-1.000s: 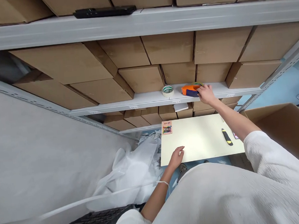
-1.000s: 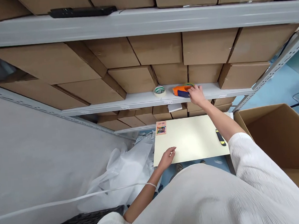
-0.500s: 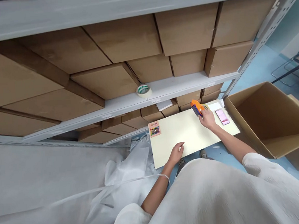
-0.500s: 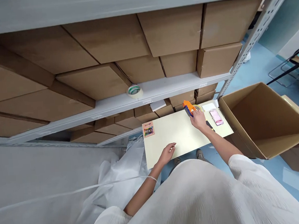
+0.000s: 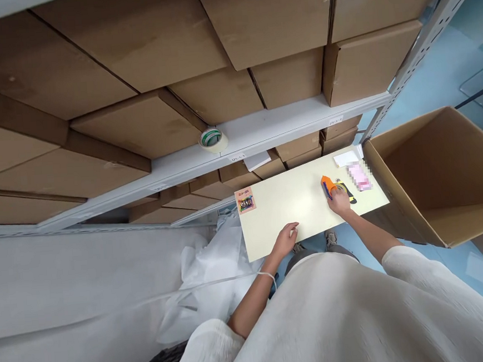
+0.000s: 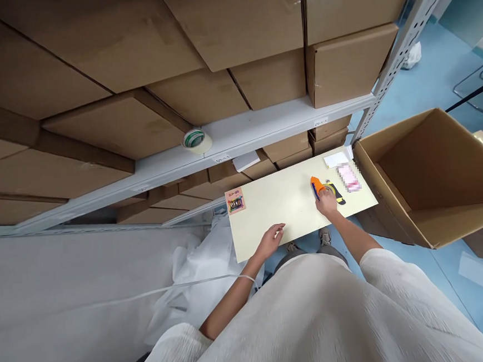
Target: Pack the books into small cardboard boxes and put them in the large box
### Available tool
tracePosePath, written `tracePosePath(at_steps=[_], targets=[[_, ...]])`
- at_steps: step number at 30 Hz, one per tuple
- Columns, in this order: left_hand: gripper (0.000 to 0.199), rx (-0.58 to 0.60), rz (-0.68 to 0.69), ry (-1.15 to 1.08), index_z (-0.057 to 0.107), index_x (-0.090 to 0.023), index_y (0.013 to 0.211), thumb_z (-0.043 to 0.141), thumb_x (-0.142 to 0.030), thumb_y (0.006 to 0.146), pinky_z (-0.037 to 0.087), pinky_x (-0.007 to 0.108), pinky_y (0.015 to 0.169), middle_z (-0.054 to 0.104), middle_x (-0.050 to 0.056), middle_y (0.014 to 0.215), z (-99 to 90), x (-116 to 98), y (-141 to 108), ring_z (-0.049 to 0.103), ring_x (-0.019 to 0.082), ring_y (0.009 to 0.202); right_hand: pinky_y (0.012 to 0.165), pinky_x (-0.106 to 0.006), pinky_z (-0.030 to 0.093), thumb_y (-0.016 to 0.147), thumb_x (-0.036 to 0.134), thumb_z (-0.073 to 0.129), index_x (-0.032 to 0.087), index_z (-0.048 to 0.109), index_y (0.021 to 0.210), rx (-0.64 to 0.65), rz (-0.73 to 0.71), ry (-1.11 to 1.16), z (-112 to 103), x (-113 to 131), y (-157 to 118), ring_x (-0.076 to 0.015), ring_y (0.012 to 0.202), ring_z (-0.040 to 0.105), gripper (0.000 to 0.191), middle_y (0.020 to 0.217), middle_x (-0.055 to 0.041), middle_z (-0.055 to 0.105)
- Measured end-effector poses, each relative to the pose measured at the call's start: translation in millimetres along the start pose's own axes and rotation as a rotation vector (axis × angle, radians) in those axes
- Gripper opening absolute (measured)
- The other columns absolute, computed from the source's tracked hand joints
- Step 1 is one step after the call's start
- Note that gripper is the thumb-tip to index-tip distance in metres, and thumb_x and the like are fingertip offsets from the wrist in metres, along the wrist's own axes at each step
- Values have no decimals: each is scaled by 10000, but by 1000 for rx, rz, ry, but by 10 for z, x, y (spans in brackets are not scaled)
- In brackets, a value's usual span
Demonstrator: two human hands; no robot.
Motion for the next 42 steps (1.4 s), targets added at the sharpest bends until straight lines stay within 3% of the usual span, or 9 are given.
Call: tracePosePath(at_steps=[11,21,29,35,38,42], targets=[[360,-48,-22,-3,726,-240,1343,527,-290,1046,577,453,1122,745,98,1370,-20,-155,28,719,238,1214,1004,-490,446,989,242,520,66,662,1356,76,-30,-13,155,-22,0,-390,1219,588,431,1364,-274,662],[361,-106,-41,1,717,-229,1338,511,-278,1045,578,457,1117,735,108,1382,110,-250,12,721,246,1231,954,-424,467,939,190,536,99,683,1340,88,-79,-20,140,12,31,-346,1189,608,437,1298,-242,691],[357,-151,-71,-3,725,-233,1321,534,-264,1021,584,453,1111,746,104,1366,319,-258,-68,735,239,1196,890,-427,476,968,228,542,166,696,1304,74,-100,37,169,-5,54,-322,1067,625,375,1151,-198,703],[352,-237,-95,-11,731,-242,1313,530,-289,1028,584,453,1119,751,96,1353,356,-233,-138,739,238,1177,967,-450,452,1002,408,600,157,652,1270,-17,-156,1,65,-71,62,-367,1191,558,371,1267,-218,663],[355,-308,-109,-23,729,-243,1314,523,-299,1031,586,453,1117,748,95,1358,308,-172,-185,737,236,1185,1006,-460,421,1045,445,544,165,634,1263,-71,-248,-15,-49,56,72,-367,1197,551,367,1270,-210,654],[350,-444,-146,-36,726,-230,1307,528,-282,1023,592,447,1101,750,101,1350,162,-60,-336,737,235,1180,1002,-426,405,1090,377,466,169,642,1248,-41,-434,-18,-221,481,87,-336,1198,559,315,1286,-185,657]])
Point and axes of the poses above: each hand's wrist, its own y-axis towards the middle knuckle, its own z-axis out of the palm, x = y × z, the point moved 2 cm from there along y, towards the middle knuckle
